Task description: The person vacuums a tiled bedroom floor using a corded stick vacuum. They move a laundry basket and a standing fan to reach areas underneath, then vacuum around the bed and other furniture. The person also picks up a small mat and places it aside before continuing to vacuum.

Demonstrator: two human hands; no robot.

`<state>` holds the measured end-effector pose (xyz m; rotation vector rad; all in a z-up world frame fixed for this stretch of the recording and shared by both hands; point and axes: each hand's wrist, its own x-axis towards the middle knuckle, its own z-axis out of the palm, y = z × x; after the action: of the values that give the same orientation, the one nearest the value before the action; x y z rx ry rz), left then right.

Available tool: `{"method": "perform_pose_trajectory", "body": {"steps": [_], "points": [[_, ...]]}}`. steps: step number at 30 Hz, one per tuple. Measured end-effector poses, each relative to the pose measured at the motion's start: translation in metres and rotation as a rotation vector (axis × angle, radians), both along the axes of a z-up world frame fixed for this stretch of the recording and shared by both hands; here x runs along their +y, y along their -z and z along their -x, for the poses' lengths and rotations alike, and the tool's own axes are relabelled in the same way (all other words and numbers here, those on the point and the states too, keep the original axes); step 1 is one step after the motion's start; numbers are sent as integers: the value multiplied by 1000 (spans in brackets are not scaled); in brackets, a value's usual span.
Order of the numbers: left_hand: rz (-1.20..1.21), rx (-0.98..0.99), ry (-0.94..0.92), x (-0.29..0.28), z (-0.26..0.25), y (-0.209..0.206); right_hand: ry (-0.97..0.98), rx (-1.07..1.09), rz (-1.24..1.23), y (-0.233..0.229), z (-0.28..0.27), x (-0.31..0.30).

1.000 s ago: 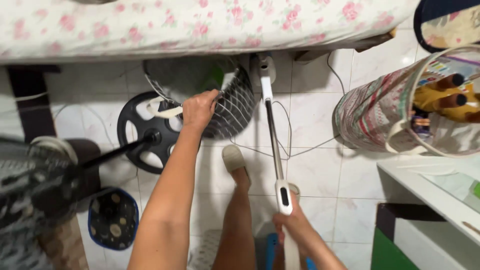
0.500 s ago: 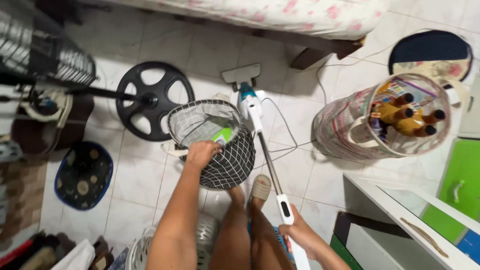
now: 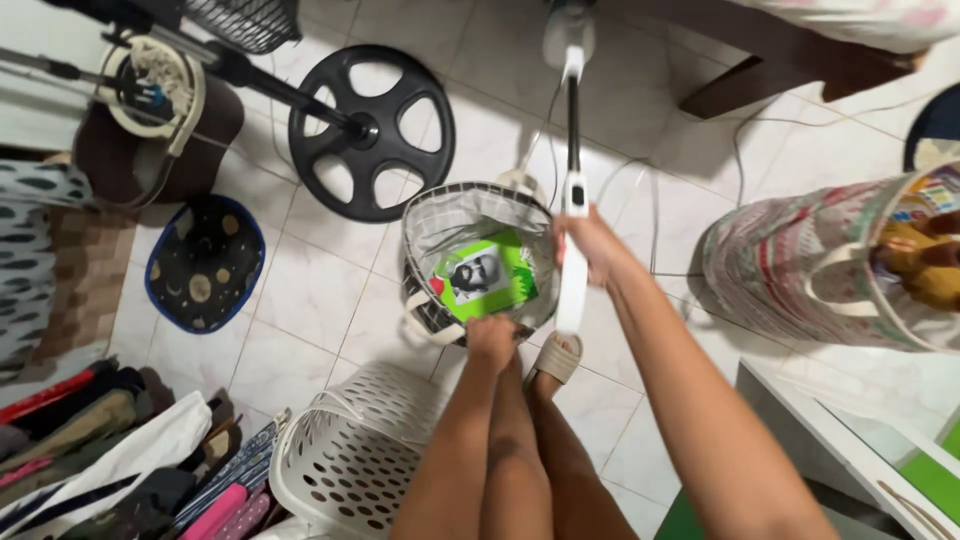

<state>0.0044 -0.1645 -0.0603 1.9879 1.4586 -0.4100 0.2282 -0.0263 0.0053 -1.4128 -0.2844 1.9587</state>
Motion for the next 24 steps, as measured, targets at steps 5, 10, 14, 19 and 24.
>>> {"method": "perform_pose_trajectory", "body": {"steps": [5, 10, 14, 19, 24], "points": [[13, -173, -80, -38, 15, 29, 25, 17, 82, -21, 5, 47], [-111, -289, -102, -30, 16, -20, -88, 63, 44, 50, -34, 23], [-76, -271, -217, -63, 16, 26, -118, -127, 76, -32, -15, -43], [94, -145, -273, -62, -2, 47, -200, -192, 230, -91, -22, -154], [85, -108, -250, -56, -19, 44, -283, -213, 421, -153, -35, -221]]}}
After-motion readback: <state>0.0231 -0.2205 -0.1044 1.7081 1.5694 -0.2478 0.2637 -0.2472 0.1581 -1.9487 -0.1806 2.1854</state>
